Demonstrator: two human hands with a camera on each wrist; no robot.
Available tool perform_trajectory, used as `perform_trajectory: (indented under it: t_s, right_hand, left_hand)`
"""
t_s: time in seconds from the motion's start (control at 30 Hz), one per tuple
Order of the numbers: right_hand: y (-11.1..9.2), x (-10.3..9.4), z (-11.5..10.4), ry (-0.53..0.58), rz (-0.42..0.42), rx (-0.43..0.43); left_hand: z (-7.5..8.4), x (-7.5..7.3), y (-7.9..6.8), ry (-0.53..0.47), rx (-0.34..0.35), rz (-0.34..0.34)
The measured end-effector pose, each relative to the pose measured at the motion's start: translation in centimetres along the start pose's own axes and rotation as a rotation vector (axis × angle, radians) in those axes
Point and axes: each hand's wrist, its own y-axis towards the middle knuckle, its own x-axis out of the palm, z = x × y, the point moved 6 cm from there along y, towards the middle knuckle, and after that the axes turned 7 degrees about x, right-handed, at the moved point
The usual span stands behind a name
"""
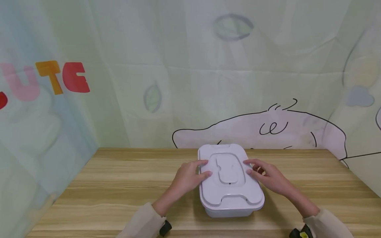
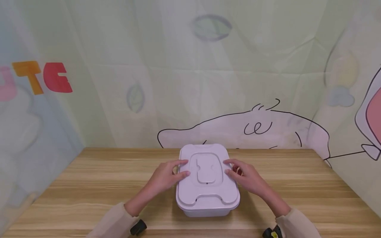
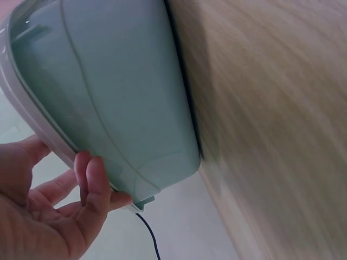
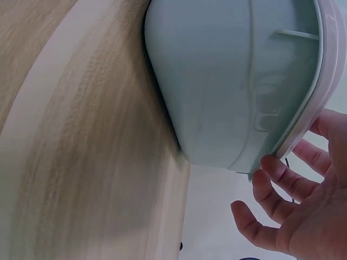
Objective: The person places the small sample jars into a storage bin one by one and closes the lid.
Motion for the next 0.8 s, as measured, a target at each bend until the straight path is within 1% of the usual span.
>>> perform_trajectory:
  t_s: [0.3, 0.47, 0.53, 0.7, 0.8]
  right_hand:
    - [-0.1, 0.3, 0.4, 0.019, -0.006, 0.014]
    - [-0.1, 0.4, 0.5, 0.023, 0.0, 0.022]
    - [0.0, 0.4, 0.5, 0.021, 0.002, 0.013]
    - [-0.1, 0.2, 0.9, 0.012, -0.009, 0.006]
    - [-0.1, -0.1, 1.3, 0.023, -0.021, 0.029]
  left_hand:
    - [0.0, 0.0, -0.1, 0.011, 0.014, 0.003]
    - [-0.1, -0.1, -0.2, -0.005, 0.031, -0.006]
    - [-0.4, -0.1, -0.3, -0.035, 0.029, -0.024]
    - [-1.5, 0.0, -0.8, -0.18, 0.022, -0.092]
    - [-2.0, -0.3, -1.2, -0.237, 0.037, -0.102]
